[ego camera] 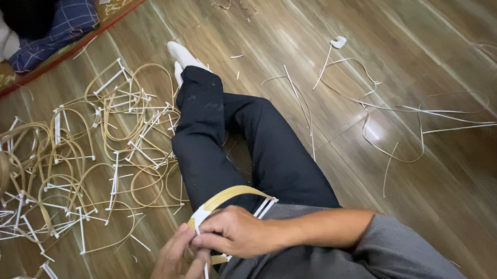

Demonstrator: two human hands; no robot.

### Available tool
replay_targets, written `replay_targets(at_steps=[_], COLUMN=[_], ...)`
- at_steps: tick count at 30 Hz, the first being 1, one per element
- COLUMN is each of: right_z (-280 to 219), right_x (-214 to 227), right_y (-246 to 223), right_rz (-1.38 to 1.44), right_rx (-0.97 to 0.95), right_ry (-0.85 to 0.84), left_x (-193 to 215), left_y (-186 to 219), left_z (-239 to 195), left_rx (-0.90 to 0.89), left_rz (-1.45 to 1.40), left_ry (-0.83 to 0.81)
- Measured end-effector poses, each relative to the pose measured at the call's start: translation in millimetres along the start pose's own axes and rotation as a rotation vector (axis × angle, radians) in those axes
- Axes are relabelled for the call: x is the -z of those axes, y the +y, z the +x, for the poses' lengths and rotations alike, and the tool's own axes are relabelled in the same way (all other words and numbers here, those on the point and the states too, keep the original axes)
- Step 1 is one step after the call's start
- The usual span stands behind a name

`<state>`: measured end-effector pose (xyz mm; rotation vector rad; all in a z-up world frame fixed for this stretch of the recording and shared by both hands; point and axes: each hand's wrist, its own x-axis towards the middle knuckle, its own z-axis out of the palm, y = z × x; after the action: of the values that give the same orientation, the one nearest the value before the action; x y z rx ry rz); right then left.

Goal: The person sits on the floor and assembles a bamboo frame by bundling thin bamboo strips together. They use white plastic zip ties to secure the strips, wrapping the ties around the bundle and tightening them by hand. The person uses scissors to cut the excess length of the zip ties after securing them.

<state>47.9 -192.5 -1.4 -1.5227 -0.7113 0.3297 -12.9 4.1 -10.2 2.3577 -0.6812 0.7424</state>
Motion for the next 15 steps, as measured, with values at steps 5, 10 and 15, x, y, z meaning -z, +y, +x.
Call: replay_targets(at_steps=[5, 10, 15], right_z=[4, 7, -1], right_x=[-8, -8, -13], right_y=[14, 23, 38], right_rz=[0.059, 0.052, 0.073], right_rx=[-0.027, 0.033, -0.157], right_ry=[-0.013, -0.076, -0.112], left_x=[11, 33, 13], left_y=[-16, -7, 2], left_z=[-1, 24, 44], left_rx=[-0.051, 0.427, 0.521], left_rz=[-0.109, -0.202, -0.144], left_ry=[-0.091, -0.231, -0.183])
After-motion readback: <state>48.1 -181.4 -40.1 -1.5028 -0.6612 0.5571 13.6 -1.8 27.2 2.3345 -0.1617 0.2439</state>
